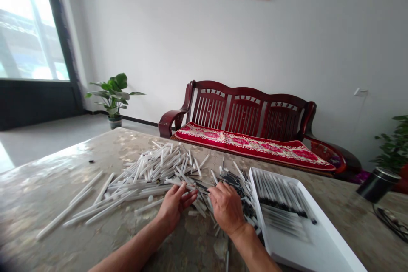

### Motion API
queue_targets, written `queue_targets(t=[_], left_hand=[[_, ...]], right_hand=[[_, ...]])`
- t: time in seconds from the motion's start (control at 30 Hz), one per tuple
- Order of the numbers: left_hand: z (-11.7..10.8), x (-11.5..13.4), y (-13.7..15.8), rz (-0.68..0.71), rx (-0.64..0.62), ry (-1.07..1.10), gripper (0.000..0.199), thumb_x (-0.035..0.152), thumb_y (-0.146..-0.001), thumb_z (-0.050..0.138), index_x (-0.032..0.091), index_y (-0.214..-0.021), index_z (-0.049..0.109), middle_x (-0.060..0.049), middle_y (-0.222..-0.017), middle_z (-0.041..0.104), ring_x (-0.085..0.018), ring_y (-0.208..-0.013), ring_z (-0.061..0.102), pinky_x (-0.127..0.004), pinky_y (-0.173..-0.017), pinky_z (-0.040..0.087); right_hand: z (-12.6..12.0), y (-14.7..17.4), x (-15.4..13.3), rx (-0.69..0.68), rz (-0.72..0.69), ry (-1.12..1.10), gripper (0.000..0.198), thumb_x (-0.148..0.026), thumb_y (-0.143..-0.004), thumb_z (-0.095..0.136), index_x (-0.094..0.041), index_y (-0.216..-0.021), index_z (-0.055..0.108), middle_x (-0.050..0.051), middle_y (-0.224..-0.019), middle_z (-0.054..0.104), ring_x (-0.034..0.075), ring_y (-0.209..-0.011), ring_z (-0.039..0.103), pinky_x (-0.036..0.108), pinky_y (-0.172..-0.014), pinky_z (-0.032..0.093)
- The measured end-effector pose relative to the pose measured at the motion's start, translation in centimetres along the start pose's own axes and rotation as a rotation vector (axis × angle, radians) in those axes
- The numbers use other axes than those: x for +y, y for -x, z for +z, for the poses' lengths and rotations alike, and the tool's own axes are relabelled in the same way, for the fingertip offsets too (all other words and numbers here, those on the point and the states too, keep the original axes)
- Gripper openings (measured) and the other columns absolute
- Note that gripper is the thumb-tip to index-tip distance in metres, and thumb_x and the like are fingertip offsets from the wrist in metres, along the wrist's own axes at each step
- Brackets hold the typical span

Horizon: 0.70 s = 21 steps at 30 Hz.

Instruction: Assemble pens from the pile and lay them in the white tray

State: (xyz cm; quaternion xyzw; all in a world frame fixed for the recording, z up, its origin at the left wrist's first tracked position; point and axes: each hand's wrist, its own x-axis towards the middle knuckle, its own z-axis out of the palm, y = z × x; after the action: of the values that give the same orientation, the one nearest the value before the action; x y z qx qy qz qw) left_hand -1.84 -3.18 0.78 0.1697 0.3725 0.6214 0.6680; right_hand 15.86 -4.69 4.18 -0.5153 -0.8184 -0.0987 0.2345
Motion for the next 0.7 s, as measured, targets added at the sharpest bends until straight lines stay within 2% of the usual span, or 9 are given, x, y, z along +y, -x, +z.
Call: queue_targets(t=[0.2,0.43,0.7], left_hand=[[0.3,-0.1,0.5,-0.035,-0.034,0.004,0.011,0.019,-0.087,0.064,0.017,-0.084,0.054,-0.005,-0.079,0.071,-0.017,-0.067,0.074,-0.029,-0.064,0.061],[0.1,-0.9,0.5,-0.033,-0.1,-0.056,0.017,0.024,-0.083,0.069,0.02,-0.087,0.053,-0.002,-0.076,0.071,-0.016,-0.068,0.073,-0.029,-0.066,0.06],[-0.3,-1.0,0.5,0.061,-0.173,-0.149,0.037,0.039,-0.068,0.081,0.019,-0.085,0.055,0.0,-0.078,0.07,-0.016,-0.065,0.072,-0.03,-0.066,0.06]], right_hand=[[0.5,0.7,-1.2,-0.017,0.051,-0.048,0.02,-0.019,-0.092,0.055,-0.026,-0.098,0.072,0.003,-0.088,0.067,0.019,-0.088,0.059,0.028,-0.08,0.04],[0.7,0.8,-2.0,-0.04,0.121,-0.048,0.021,-0.015,-0.091,0.054,-0.026,-0.092,0.072,0.002,-0.087,0.067,0.018,-0.09,0.06,0.026,-0.079,0.041],[1.1,1.0,-3.0,-0.053,0.141,-0.053,0.019,-0.013,-0.088,0.055,-0.024,-0.079,0.068,0.003,-0.085,0.067,0.019,-0.086,0.062,0.027,-0.076,0.044]])
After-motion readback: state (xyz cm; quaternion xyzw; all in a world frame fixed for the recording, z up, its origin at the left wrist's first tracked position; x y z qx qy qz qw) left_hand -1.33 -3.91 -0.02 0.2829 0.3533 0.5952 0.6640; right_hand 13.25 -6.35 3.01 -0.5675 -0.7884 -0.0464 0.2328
